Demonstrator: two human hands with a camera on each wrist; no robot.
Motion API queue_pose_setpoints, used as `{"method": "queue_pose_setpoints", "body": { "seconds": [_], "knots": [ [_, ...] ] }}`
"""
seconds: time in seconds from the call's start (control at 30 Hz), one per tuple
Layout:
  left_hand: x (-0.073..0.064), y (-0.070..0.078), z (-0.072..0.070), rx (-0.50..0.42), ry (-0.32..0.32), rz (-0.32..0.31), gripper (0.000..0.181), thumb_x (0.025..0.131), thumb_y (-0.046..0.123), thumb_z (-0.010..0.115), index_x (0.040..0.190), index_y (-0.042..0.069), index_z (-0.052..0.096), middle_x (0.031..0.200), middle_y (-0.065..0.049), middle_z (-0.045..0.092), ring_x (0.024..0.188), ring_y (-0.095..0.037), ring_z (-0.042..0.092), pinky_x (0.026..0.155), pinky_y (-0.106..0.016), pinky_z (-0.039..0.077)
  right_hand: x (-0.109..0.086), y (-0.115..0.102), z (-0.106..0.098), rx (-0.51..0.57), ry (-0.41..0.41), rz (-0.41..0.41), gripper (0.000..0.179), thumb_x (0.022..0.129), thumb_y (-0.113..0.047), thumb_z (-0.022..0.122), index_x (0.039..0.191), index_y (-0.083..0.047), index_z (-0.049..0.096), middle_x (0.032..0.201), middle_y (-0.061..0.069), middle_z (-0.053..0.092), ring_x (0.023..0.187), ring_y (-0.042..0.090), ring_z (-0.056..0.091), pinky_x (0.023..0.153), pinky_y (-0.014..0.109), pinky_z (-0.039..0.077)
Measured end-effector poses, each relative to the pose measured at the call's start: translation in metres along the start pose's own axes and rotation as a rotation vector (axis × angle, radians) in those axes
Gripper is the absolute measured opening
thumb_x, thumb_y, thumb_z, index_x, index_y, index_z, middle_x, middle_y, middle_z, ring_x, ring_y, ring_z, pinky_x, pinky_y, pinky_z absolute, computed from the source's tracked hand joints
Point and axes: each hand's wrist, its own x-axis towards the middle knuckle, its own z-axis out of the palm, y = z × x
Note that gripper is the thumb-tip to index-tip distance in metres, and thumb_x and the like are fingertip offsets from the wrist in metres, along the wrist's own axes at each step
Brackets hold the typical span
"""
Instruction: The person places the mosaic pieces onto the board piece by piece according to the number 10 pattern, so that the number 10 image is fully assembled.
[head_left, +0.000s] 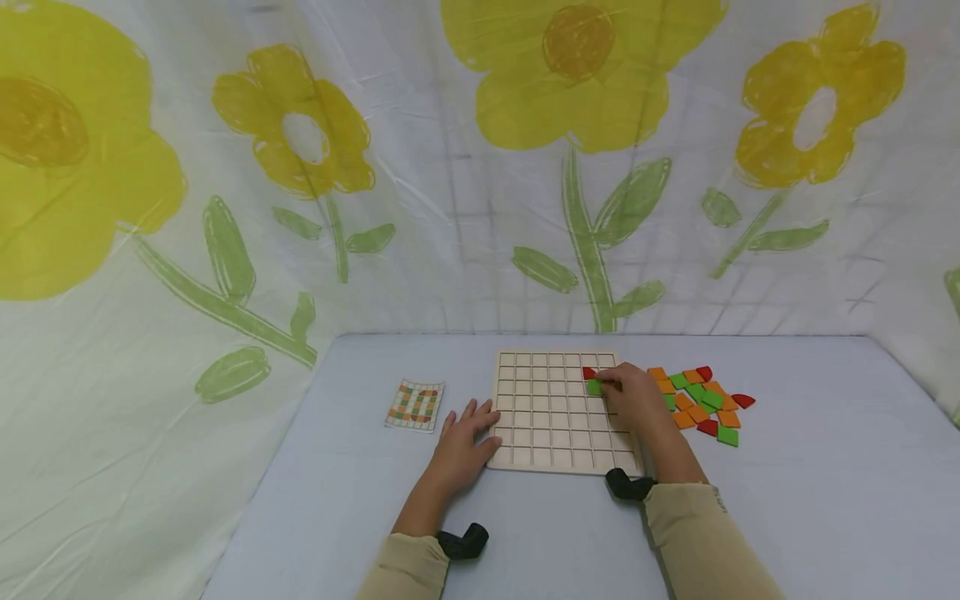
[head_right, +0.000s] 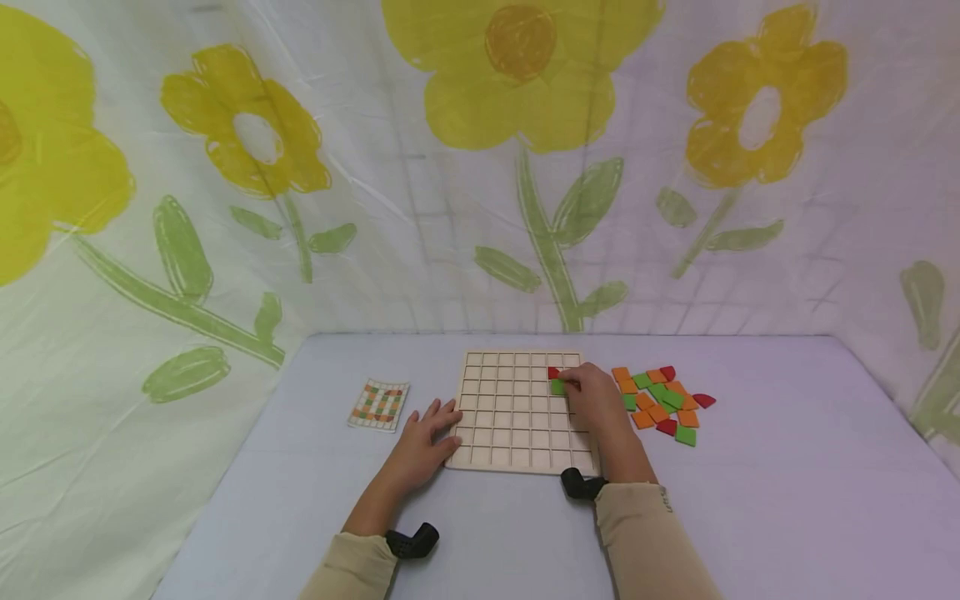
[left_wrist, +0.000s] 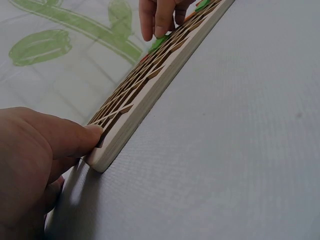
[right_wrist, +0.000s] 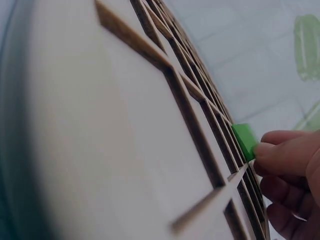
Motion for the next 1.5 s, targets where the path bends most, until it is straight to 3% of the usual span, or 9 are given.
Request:
{"method": "queue_pose_setpoints", "body": {
  "seconds": [0.4,0.67,0.97,1.5],
  "knots": [
    [-0.002,0.004,0.0,0.003,0.0,-0.001,0.044,0.095,0.023,0.063,0.137,0.013,0.058,0.156,0.002,0.039,0.152,-0.022,0.02,0.126,-0.048,0.002,-0.003,-0.001,0.001,0.014,-0.006,0.03,0.023,0.093,-0.015,0.067,0.112,-0.004,0.073,0.104,0.011,0.066,0.09,0.026,0.06,0.078,0.043,0.056],
    [-0.002,0.003,-0.001,0.009,-0.002,0.015,0.044,0.095,0.022,0.062,0.137,0.012,0.058,0.156,-0.001,0.04,0.151,-0.025,0.021,0.126,-0.05,0.003,-0.003,0.0,0.005,-0.034,-0.047,-0.009,0.024,0.097,-0.014,0.061,0.116,-0.007,0.073,0.106,0.01,0.058,0.088,0.023,0.056,0.075,0.039,0.051],
    [-0.001,0.0,-0.001,0.025,-0.002,0.01,0.044,0.095,0.024,0.062,0.138,0.013,0.058,0.156,0.001,0.04,0.151,-0.024,0.02,0.126,-0.049,0.002,-0.002,0.002,0.012,-0.116,-0.041,-0.087,0.026,0.096,-0.013,0.061,0.118,-0.017,0.074,0.099,0.012,0.052,0.081,0.023,0.046,0.064,0.031,0.039],
    [-0.001,0.001,-0.002,0.011,-0.003,0.038,0.043,0.095,0.021,0.062,0.137,0.01,0.058,0.155,-0.004,0.041,0.151,-0.028,0.021,0.125,-0.052,0.003,-0.002,-0.001,0.009,-0.097,-0.054,-0.045,0.031,0.098,-0.014,0.057,0.127,-0.014,0.068,0.103,0.012,0.053,0.087,0.025,0.05,0.07,0.036,0.045]
  ]
}}
